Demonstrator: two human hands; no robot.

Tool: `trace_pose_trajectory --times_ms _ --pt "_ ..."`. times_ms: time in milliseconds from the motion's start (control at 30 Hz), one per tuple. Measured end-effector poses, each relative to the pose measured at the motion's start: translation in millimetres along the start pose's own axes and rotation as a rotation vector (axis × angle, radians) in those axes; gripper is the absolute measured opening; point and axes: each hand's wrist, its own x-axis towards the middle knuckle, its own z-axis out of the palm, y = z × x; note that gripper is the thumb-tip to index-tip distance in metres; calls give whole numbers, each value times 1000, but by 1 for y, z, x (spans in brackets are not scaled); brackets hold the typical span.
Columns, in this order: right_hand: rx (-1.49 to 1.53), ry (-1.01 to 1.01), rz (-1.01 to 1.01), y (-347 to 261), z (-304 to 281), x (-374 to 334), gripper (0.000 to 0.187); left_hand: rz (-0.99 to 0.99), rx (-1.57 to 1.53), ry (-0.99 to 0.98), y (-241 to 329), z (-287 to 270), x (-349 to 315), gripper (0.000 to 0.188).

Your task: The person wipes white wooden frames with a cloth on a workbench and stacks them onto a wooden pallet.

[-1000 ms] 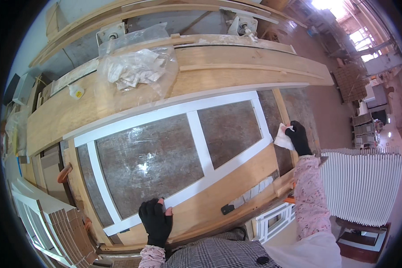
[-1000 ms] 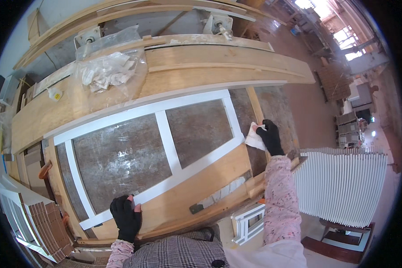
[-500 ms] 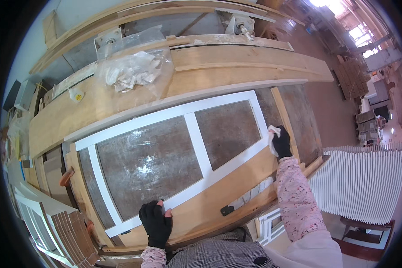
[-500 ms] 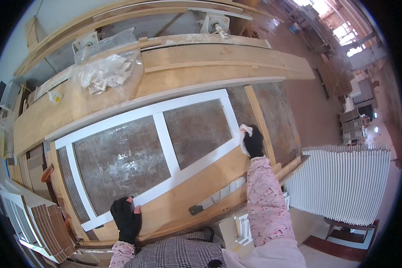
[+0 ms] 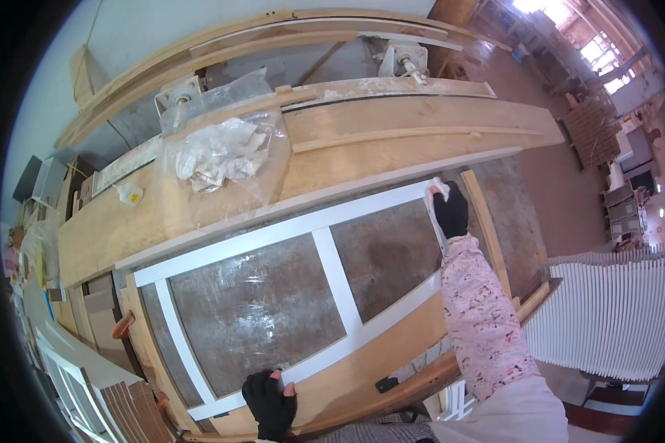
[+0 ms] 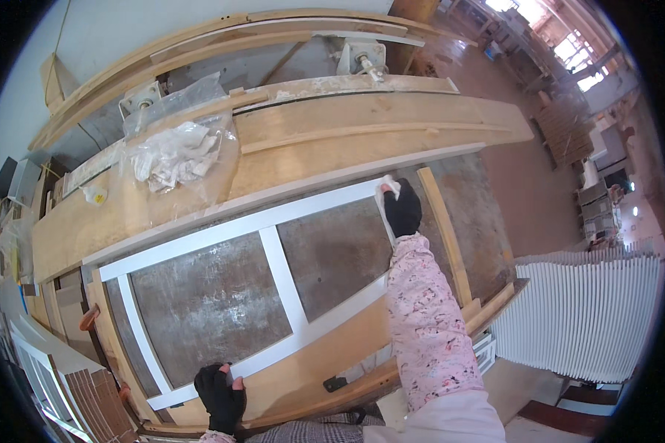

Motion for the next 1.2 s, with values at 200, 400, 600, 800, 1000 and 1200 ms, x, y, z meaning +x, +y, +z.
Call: trace_pose_trajectory --times_ms 200,400,600,800,1000,1200 --pt "162 165 74 18 -2 8 32 14 -33 16 -4 5 2 36" --pt "-192 -93 -153 15 -33 19 29 -27 -54 -28 2 -6 8 38" --pt "-29 -90 -674 -107 16 -22 43 -17 -18 -45 -1 -3 8 38" --pt "-34 -225 -772 -196 81 -80 29 -25 -90 -51 -2 -8 11 39" --pt "-254 -358 -646 -186 58 -75 28 -20 -71 -28 -9 -11 3 40" --pt "-30 -233 -809 -207 70 -81 24 5 -59 -16 -6 -8 9 41"
